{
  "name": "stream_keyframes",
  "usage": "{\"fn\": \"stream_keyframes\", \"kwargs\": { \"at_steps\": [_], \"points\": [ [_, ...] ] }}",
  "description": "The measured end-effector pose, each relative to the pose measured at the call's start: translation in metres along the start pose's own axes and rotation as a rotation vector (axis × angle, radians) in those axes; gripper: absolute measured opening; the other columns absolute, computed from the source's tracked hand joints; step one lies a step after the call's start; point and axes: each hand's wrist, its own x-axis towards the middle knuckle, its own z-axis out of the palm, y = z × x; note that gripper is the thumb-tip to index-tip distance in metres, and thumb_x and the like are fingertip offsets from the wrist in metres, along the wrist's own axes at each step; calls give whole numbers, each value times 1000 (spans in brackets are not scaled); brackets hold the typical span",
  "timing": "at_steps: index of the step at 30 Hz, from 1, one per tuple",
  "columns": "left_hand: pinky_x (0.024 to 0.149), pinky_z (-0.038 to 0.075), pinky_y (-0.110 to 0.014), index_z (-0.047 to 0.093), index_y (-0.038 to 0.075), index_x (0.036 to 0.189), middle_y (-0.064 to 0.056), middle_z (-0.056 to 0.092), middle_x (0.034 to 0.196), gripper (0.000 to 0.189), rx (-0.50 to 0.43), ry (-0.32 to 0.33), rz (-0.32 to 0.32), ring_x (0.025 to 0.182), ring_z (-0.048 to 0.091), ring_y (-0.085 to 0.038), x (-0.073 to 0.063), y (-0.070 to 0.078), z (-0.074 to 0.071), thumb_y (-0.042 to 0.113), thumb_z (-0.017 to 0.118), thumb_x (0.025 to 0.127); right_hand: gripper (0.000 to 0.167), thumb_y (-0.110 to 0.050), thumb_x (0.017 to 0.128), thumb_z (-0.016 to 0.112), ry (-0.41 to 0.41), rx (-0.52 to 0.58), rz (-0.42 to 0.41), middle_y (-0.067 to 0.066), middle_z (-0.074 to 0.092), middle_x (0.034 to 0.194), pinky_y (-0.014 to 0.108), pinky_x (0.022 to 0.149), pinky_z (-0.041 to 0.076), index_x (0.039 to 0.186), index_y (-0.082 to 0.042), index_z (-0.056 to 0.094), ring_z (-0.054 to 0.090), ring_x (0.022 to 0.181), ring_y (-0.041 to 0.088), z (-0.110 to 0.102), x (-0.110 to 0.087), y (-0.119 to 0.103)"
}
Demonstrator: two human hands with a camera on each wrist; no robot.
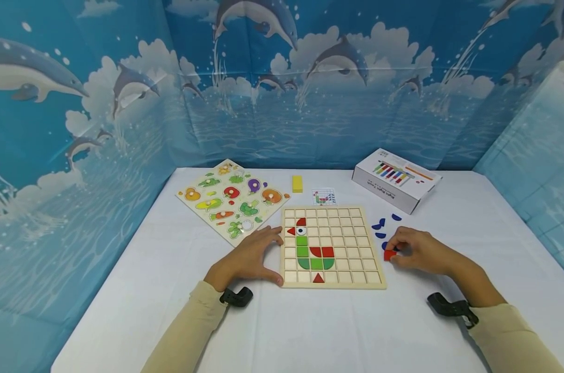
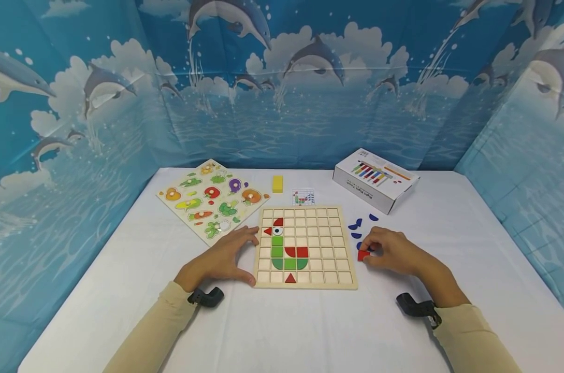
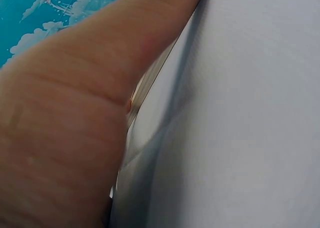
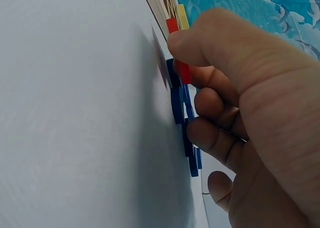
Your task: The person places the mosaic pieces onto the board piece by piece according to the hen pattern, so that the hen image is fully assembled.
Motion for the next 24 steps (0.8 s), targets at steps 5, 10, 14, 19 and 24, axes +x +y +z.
{"fn": "stream_keyframes", "kwargs": {
  "at_steps": [5, 10, 14, 19, 24],
  "points": [
    [122, 15, -45, 50, 29, 130, 9, 24, 165, 93, -2, -2, -2, 153, 12, -18, -1, 0, 0, 83, 77, 58, 25, -9, 80, 86, 24, 18, -38, -9, 56, 89, 24, 78, 52, 97, -20, 72, 53, 87, 13, 2, 3, 1],
    [122, 15, -45, 50, 30, 130, 10, 23, 165, 93, 1, 2, 4, 153, 12, -18, 0, -2, 1, 84, 76, 58, 25, -8, 80, 85, 35, 25, -58, -5, 52, 85, 23, 71, 48, 98, -19, 73, 51, 85, 15, 3, 11, -3],
    [122, 14, -44, 50, 30, 130, 9, 23, 165, 93, 8, 1, 14, 153, 13, -18, 1, -3, 2, 84, 75, 59, 24, -10, 81, 84, 10, 43, -35, -3, 52, 86, 25, 70, 48, 100, -18, 73, 51, 86, 17, 5, 19, -8],
    [122, 12, -40, 50, 28, 130, 8, 24, 166, 92, 1, 2, 23, 153, 13, -18, 1, -1, 0, 81, 78, 60, 22, -15, 82, 84, -22, 62, -23, -5, 55, 90, 27, 75, 51, 100, -21, 72, 54, 87, 16, 9, 31, -13],
    [122, 12, -41, 51, 28, 130, 8, 24, 166, 93, 5, -2, 18, 153, 13, -19, 1, -1, -1, 81, 78, 60, 21, -17, 83, 85, -27, 119, -69, -6, 57, 93, 27, 76, 49, 99, -22, 71, 54, 89, 17, 14, 44, -19]
  ]
}}
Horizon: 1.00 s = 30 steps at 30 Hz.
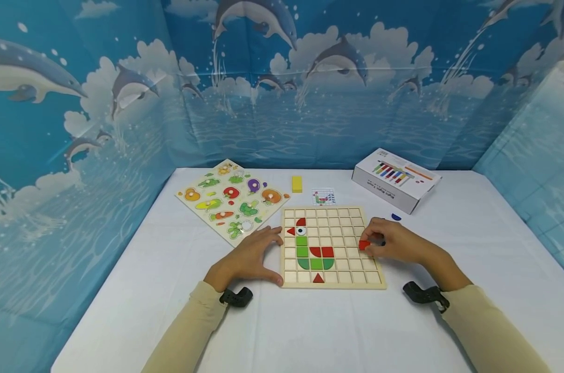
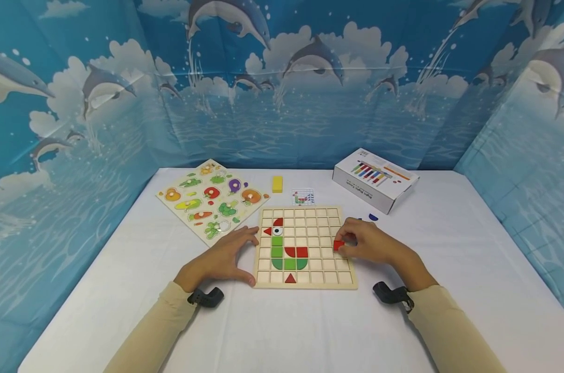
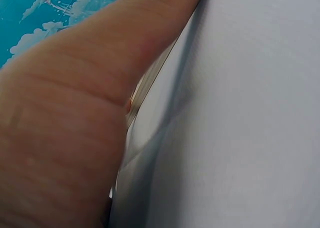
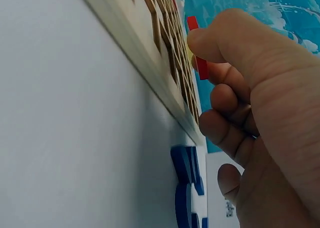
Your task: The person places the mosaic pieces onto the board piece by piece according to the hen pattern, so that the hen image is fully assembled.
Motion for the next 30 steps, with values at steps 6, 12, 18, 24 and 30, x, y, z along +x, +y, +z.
{"fn": "stream_keyframes", "kwargs": {
  "at_steps": [6, 12, 18, 24, 30],
  "points": [
    [122, 12, -41, 51, 28, 130, 7, 24, 166, 92, -2, -2, 1, 153, 13, -19, 0, 0, 0, 81, 78, 60, 19, -16, 85, 83, -32, 33, -36, -6, 57, 95, 27, 79, 49, 98, -22, 71, 54, 91, 17, 5, 16, -7],
    [122, 12, -39, 50, 28, 130, 9, 24, 166, 92, 0, -4, 0, 153, 13, -18, 0, -1, 0, 81, 78, 60, 19, -9, 85, 81, -55, 83, -87, -2, 57, 94, 27, 76, 50, 98, -17, 71, 53, 88, 18, 10, 29, -12],
    [122, 13, -42, 50, 28, 130, 9, 24, 166, 92, 5, -10, -6, 153, 12, -19, 1, 0, -1, 81, 77, 60, 19, -8, 85, 80, -82, 102, -60, -2, 56, 94, 27, 74, 49, 99, -17, 71, 53, 90, 19, 15, 37, -17],
    [122, 14, -42, 50, 27, 130, 8, 25, 165, 92, 3, -7, -6, 153, 13, -19, 0, 0, -1, 80, 78, 61, 19, -8, 84, 80, -82, 50, -77, -3, 55, 91, 27, 73, 47, 98, -18, 71, 52, 88, 18, 20, 41, -19],
    [122, 15, -43, 51, 27, 130, 7, 26, 165, 91, -1, -1, -2, 153, 13, -19, 0, 1, -1, 79, 79, 60, 18, -9, 85, 80, -78, 1, -80, -4, 55, 90, 27, 73, 47, 97, -18, 71, 52, 86, 16, 22, 43, -21]
  ]
}}
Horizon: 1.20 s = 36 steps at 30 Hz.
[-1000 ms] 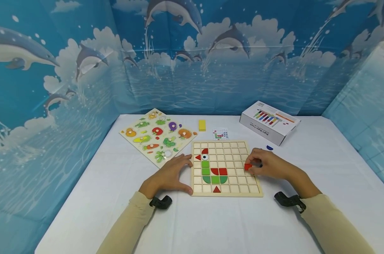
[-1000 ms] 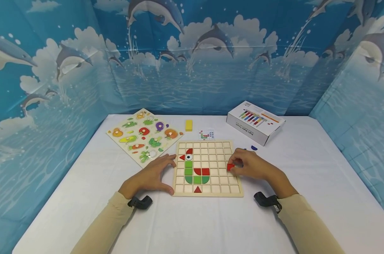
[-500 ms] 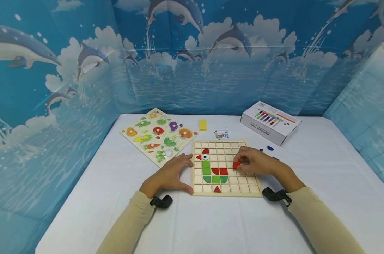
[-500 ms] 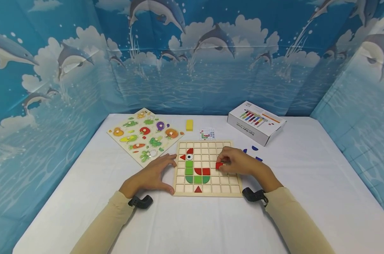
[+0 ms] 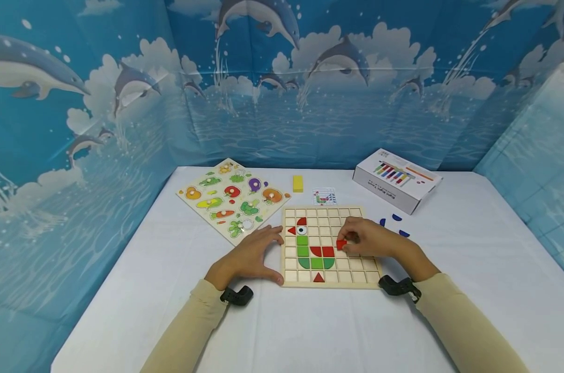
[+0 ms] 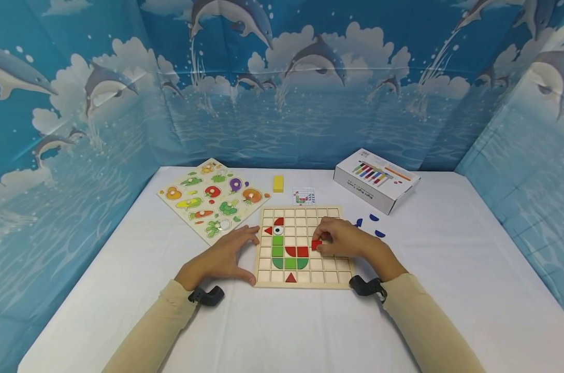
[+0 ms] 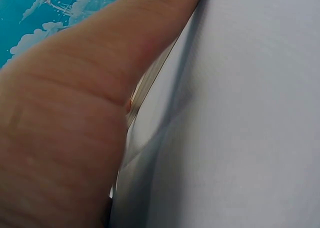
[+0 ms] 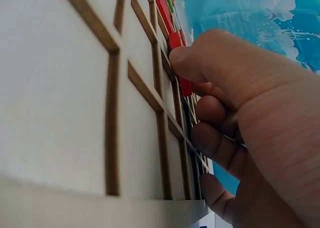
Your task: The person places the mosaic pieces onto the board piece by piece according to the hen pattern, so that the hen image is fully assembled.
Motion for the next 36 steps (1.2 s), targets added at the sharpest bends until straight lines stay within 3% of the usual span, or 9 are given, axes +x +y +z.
{"fn": "stream_keyframes", "kwargs": {
  "at_steps": [20, 36],
  "points": [
    [122, 14, -43, 50, 29, 129, 8, 25, 165, 91, -5, 3, -3, 153, 13, -18, 0, -1, 1, 79, 79, 60, 18, -13, 86, 82, -59, 37, 20, -3, 56, 89, 29, 72, 45, 97, -21, 71, 52, 87, 18, -1, -1, -6],
    [121, 15, -44, 50, 28, 130, 8, 25, 165, 91, -9, 4, 0, 153, 13, -19, 0, -1, 1, 80, 79, 60, 17, -7, 86, 80, -74, 78, -17, -7, 58, 84, 28, 70, 46, 95, -19, 72, 54, 83, 18, 0, -2, -8]
  ]
}}
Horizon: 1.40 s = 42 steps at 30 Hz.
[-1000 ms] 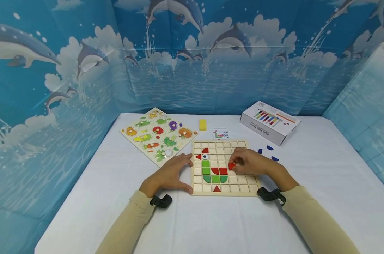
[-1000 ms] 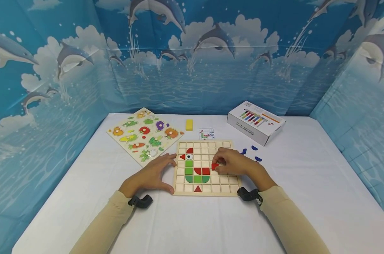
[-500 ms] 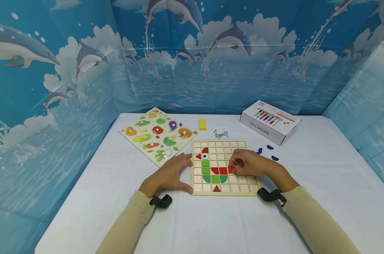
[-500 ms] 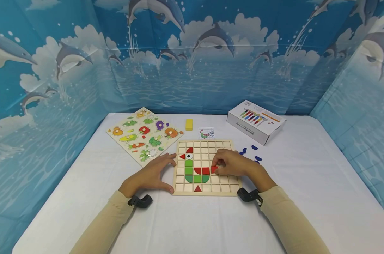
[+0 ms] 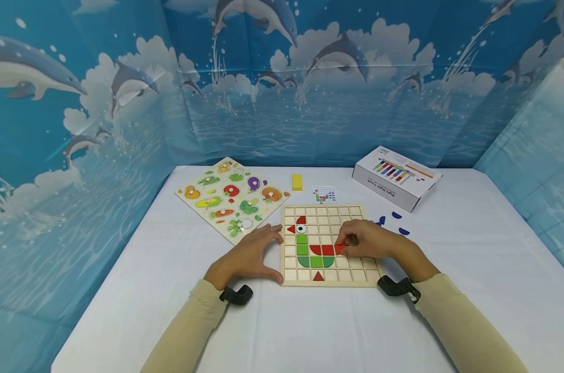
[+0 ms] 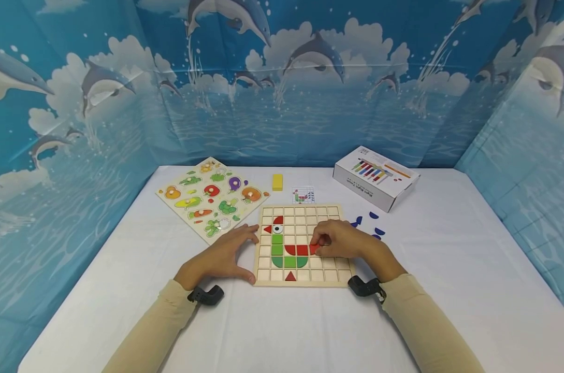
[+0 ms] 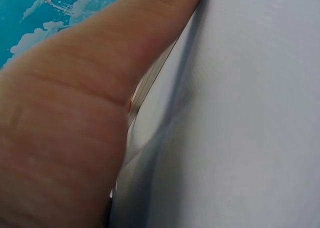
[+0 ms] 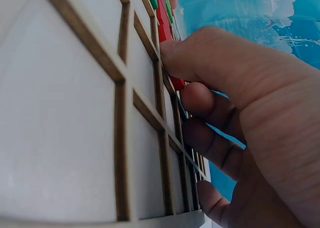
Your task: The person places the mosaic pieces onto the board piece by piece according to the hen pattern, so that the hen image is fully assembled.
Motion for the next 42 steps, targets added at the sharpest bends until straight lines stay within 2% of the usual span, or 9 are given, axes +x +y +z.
{"fn": "stream_keyframes", "kwargs": {
  "at_steps": [12, 23, 32, 42],
  "points": [
    [122, 15, -45, 50, 29, 129, 8, 25, 165, 90, -1, 1, -4, 153, 12, -19, 0, 0, 0, 79, 80, 61, 18, -7, 86, 80, -5, -14, -13, -9, 59, 82, 30, 72, 44, 95, -21, 74, 55, 83, 17, 0, 0, 1],
    [122, 14, -44, 50, 28, 130, 8, 25, 165, 91, -2, 0, -6, 153, 12, -19, -1, 1, 0, 79, 79, 60, 18, -8, 87, 78, -15, -1, 26, -6, 56, 81, 30, 70, 43, 96, -19, 68, 52, 85, 19, 1, 0, 0],
    [122, 13, -43, 50, 28, 130, 9, 23, 166, 91, 3, -5, -4, 153, 12, -18, 0, 0, -1, 80, 79, 61, 21, -7, 89, 77, -29, 38, -4, -4, 55, 84, 31, 72, 42, 103, -18, 67, 52, 86, 20, 0, 1, 3],
    [122, 14, -44, 51, 28, 130, 7, 25, 165, 90, -2, -4, 2, 153, 13, -19, 1, -1, 0, 79, 79, 61, 17, -8, 89, 77, -30, 90, -13, -3, 55, 83, 31, 72, 41, 100, -16, 68, 50, 86, 22, 0, -1, 3]
  ]
}}
